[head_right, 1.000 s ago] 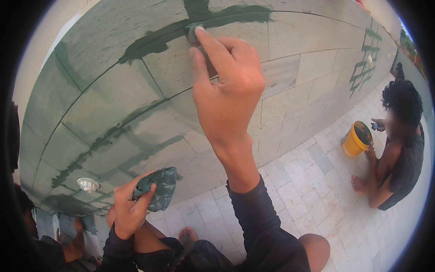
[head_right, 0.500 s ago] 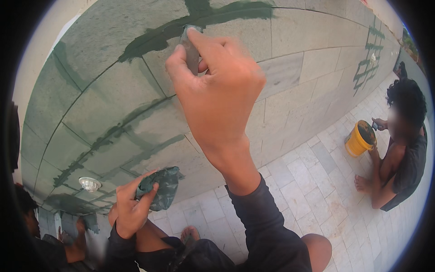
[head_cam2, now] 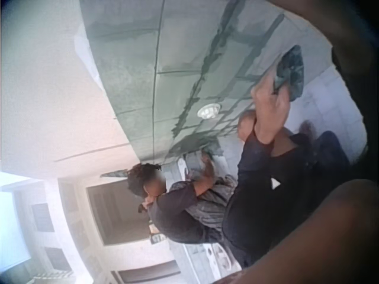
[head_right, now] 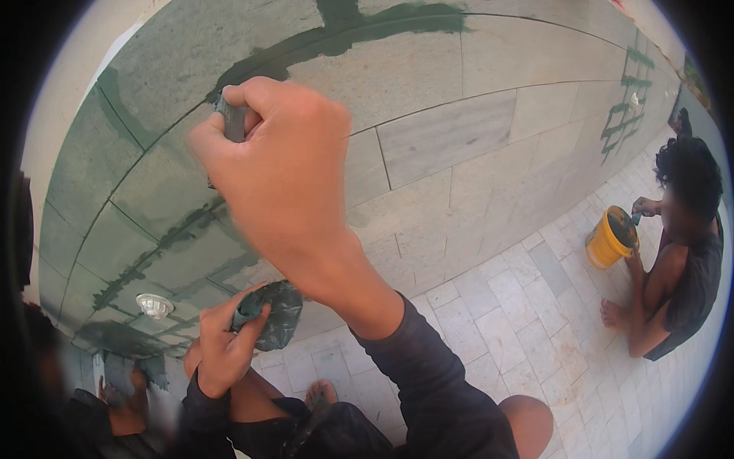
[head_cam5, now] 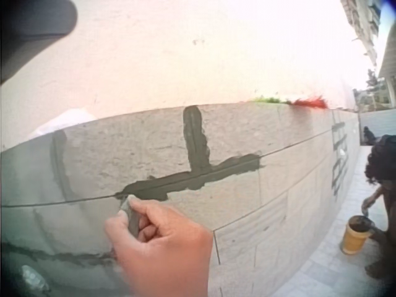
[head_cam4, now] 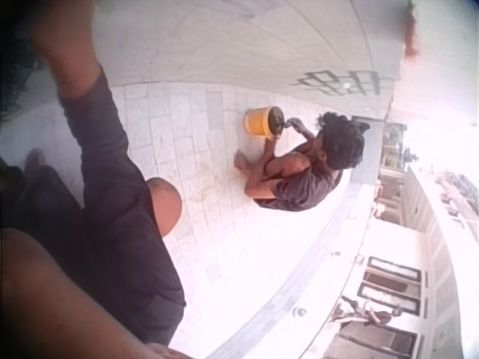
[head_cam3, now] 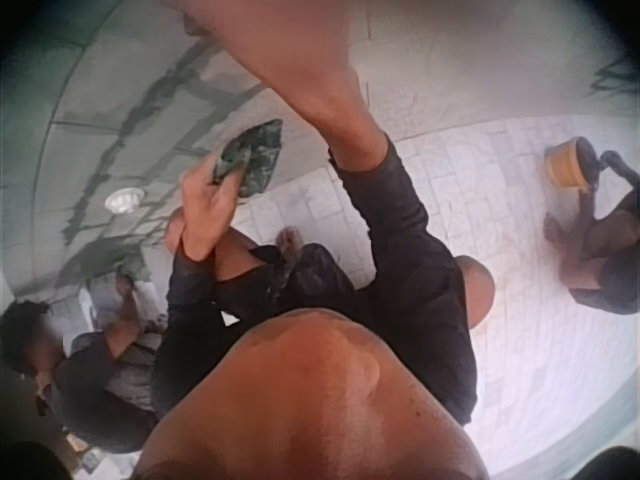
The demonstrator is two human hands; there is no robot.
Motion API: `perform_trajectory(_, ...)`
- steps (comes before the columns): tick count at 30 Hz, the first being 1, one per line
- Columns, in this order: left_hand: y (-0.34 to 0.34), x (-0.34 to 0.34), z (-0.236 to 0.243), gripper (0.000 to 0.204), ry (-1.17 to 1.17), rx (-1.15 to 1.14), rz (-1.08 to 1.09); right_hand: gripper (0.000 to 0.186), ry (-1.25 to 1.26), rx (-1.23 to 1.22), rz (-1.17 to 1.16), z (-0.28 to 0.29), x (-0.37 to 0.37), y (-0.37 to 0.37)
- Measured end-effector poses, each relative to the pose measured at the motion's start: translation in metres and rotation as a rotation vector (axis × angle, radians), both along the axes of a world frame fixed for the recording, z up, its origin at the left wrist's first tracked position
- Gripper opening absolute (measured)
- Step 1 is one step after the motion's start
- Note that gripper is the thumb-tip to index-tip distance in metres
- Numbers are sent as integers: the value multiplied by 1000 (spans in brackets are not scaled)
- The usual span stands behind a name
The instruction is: The person applies green grout into the joints of stone wall tiles using a small tool and a cloth. They press the grout into the seams and wipe away excess material from the tile surfaces.
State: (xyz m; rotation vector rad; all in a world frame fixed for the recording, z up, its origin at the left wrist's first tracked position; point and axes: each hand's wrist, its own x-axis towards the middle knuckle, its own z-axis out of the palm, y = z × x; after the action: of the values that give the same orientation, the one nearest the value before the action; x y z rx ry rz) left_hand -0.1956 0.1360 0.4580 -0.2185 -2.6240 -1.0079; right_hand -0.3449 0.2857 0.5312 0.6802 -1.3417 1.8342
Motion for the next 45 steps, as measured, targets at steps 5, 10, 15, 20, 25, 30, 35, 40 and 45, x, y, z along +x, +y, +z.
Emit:
perform_trajectory(5,2,1,0,35,56,29,-56,25,-187,-130,-63,-1,0,64)
perform_trajectory(10,0,6,2,36,22,51,-4,28,-231,-155,-295,-30,-18,114)
perform_trajectory(15,-9,12,4,35,61,32,52,35,-183,-113,-257,-89,-27,103)
perform_trajectory(20,6,13,7,34,81,47,78,32,-9,33,-335,-117,-30,87)
perform_trajectory(25,11,7,3,34,95,43,38,31,119,59,-517,-118,-39,71)
perform_trajectory(30,12,2,2,35,72,34,34,31,172,39,-617,-120,-51,61)
perform_trajectory(35,10,2,0,35,53,4,55,31,162,-21,-642,-123,-56,49)
perform_trajectory(40,10,1,0,35,30,12,67,29,178,26,-715,-121,-54,47)
perform_trajectory(45,9,1,-1,35,34,12,63,32,153,69,-702,-120,-46,51)
